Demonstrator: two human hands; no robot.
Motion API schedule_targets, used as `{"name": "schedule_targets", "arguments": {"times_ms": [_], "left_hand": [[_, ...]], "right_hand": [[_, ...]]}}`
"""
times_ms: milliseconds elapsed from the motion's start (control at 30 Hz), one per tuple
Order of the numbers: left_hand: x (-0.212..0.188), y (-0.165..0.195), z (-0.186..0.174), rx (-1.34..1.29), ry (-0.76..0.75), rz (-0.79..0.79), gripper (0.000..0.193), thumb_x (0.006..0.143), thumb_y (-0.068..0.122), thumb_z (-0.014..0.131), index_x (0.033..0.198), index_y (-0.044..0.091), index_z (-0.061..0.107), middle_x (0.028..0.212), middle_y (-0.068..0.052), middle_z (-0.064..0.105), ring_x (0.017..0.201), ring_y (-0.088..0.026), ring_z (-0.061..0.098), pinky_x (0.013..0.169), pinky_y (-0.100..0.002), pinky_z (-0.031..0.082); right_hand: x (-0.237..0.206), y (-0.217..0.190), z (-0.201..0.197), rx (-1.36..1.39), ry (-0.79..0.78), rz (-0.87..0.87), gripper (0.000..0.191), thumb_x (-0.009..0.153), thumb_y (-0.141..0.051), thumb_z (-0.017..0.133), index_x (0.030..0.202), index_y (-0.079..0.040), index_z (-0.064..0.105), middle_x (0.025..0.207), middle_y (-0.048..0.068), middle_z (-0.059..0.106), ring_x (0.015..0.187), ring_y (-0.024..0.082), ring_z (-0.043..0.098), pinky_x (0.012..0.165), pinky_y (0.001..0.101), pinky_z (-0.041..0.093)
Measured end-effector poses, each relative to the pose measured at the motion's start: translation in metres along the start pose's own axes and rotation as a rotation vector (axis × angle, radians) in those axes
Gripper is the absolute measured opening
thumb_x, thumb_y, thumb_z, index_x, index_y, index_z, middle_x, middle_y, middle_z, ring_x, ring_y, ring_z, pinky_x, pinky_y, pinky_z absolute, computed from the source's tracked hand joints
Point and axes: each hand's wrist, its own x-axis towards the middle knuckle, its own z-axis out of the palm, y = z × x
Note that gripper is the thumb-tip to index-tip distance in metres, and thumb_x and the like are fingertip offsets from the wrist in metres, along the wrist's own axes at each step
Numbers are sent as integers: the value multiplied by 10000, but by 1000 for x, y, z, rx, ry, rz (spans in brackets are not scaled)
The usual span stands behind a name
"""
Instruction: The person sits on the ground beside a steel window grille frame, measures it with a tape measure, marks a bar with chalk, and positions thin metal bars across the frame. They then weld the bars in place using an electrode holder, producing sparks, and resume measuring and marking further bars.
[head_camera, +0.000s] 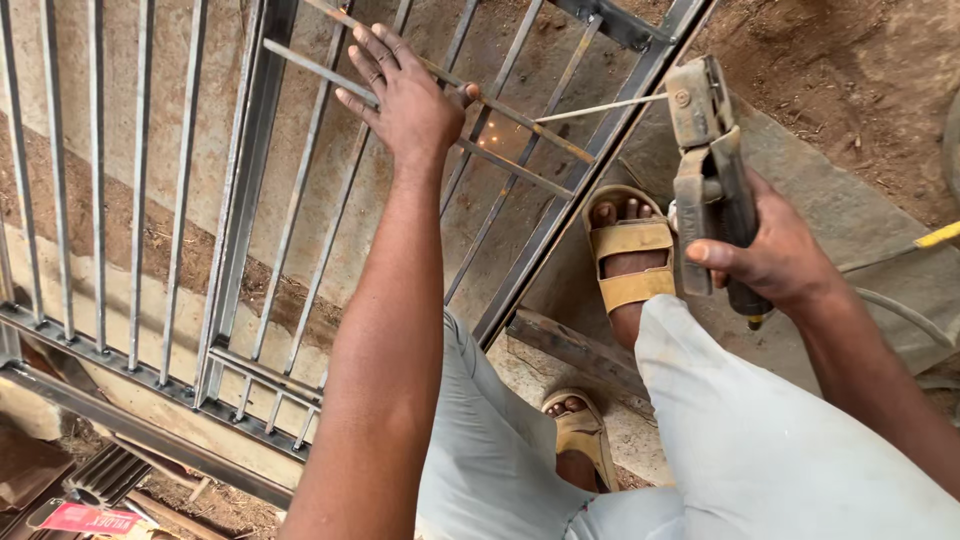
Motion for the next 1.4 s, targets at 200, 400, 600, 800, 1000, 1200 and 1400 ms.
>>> {"name": "schedule_targets", "arguments": {"times_ms": [200, 400, 600, 800, 1000, 1200, 1400], "left_hand": [[-9, 2, -3, -7, 22, 1, 1360, 745, 690, 836, 1600, 12, 26, 1712, -195, 15, 1591, -362, 3, 1224, -708, 5], [-13, 3, -5, 13, 20, -19, 1375, 714, 691, 835, 1617, 30, 36, 1716, -172, 42, 1602, -342, 29, 1237, -704, 20], [-15, 0, -3, 28, 40, -2, 1352, 750, 663, 842, 1620, 14, 35, 1713, -191, 40, 1596, -364, 24, 1224, -718, 28], [-15, 0, -3, 55, -34, -40, 1412, 698, 695, 837, 1614, 17, 1, 1718, -176, 10, 1597, -359, 12, 1229, -708, 42], [-13, -4, -1, 35, 11, 3, 1403, 714, 682, 858, 1600, 25, -10, 1703, -198, 5, 1585, -371, 8, 1220, -726, 25], [-10, -7, 7, 28, 39, 4, 1360, 746, 627, 866, 1609, 20, 7, 1712, -196, 15, 1590, -375, 17, 1217, -728, 31], [-8, -7, 6, 81, 260, 69, 1365, 756, 646, 861, 1620, 24, 6, 1723, -192, -3, 1591, -371, -19, 1216, -710, -1]], "right_hand": [[-10, -2, -9, 87, -51, -46, 1014, 607, -502, 842, 1458, -75, 492, 953, 17, 605, 693, 107, 598, 533, 289, 534], [-7, 9, -12, 156, -72, -3, 993, 617, -483, 864, 1438, -58, 501, 877, 27, 607, 647, 121, 594, 542, 291, 531], [-5, 13, -15, 210, -97, 6, 956, 633, -463, 867, 1410, -39, 507, 878, 37, 620, 633, 120, 584, 533, 290, 525], [-7, 14, -15, 208, -103, -4, 923, 644, -450, 862, 1395, -38, 516, 870, 28, 608, 634, 110, 582, 536, 286, 521], [-5, 17, -16, 153, -91, 16, 913, 636, -443, 861, 1377, -23, 534, 853, 38, 611, 625, 118, 585, 530, 295, 524], [-8, 7, -14, 124, -102, -4, 906, 623, -429, 872, 1363, -34, 529, 852, 32, 615, 600, 123, 585, 511, 295, 523], [-13, -2, -6, -17, -49, -87, 867, 662, -424, 869, 1366, -33, 547, 925, 21, 607, 680, 124, 600, 557, 290, 516]]}}
